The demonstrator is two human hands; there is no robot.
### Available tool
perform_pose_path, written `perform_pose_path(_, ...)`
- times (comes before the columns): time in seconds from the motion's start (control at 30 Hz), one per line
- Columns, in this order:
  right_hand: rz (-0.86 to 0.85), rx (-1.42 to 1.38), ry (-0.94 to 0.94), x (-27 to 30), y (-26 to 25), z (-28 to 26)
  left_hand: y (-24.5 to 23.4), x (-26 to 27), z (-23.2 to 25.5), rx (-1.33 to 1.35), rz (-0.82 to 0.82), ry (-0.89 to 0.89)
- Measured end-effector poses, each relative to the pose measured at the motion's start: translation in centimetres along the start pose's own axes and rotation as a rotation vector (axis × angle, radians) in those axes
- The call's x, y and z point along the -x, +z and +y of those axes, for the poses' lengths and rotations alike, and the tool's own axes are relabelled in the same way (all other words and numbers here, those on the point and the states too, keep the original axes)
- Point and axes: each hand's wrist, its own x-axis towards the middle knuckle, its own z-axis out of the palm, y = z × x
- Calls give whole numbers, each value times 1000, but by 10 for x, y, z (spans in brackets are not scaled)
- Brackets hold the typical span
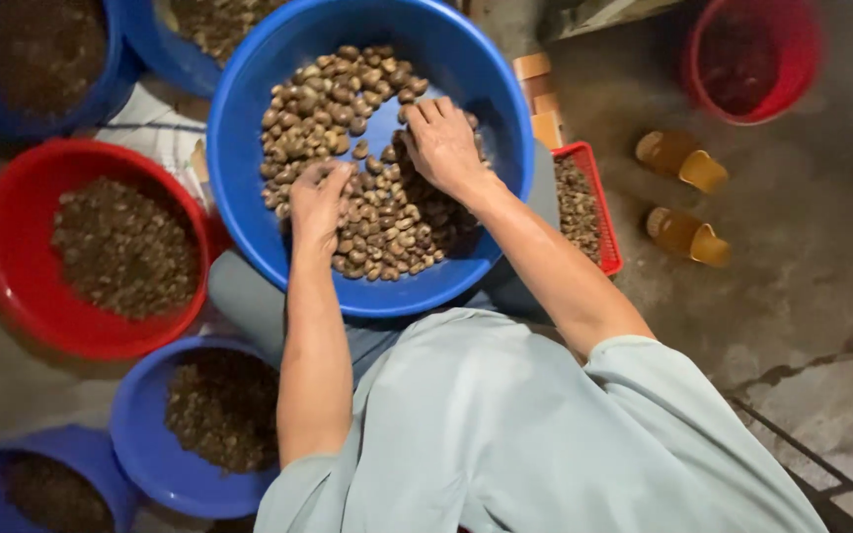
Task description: Sorting nuts by hand from a large blue bowl into a smaller red tray
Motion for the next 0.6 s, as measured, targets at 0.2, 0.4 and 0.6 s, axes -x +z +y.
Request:
perform_pose_path(0.2,-309,107,-41,-1,39,-12,4,6,13,-35,42,-67)
perform_pose_path(0.4,-329,203,-43,17,37,-12,4,11,16,-40,5,-42)
perform_pose_path(0.6,-349,166,9,-37,23,-2,7,6,16,-24,48,-85)
